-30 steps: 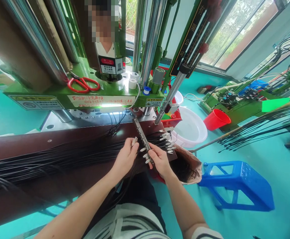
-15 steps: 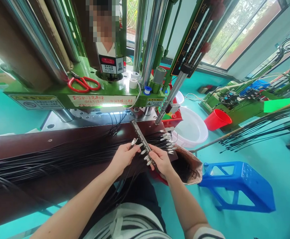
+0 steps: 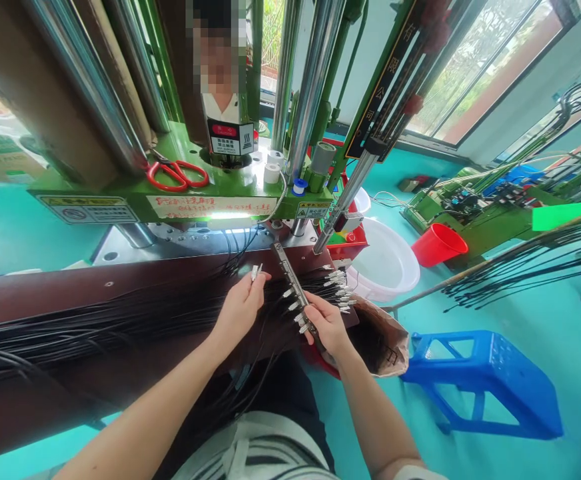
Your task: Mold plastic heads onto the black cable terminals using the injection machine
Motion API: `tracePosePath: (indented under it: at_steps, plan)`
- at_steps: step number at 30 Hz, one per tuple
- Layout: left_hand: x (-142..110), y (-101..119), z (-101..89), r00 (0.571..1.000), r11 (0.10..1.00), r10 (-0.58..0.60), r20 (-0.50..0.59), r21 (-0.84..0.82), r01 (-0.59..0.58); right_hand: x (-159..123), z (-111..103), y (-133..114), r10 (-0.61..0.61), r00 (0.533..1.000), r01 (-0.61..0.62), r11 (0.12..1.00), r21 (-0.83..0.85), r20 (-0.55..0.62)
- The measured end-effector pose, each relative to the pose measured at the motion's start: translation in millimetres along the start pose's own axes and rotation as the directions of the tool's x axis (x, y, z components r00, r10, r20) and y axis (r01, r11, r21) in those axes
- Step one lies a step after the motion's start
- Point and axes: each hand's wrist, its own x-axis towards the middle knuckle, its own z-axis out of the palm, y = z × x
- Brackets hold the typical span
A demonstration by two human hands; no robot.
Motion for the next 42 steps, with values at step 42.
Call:
tracePosePath:
  at_steps: [42]
  plan:
    - [14.6, 2.9, -25.7, 0.840, 0.951, -0.256, 0.478, -0.030, 0.307, 0.8, -6.3, -1.2, 0.044, 0.985, -0.024, 0.993, -0.118, 0.169]
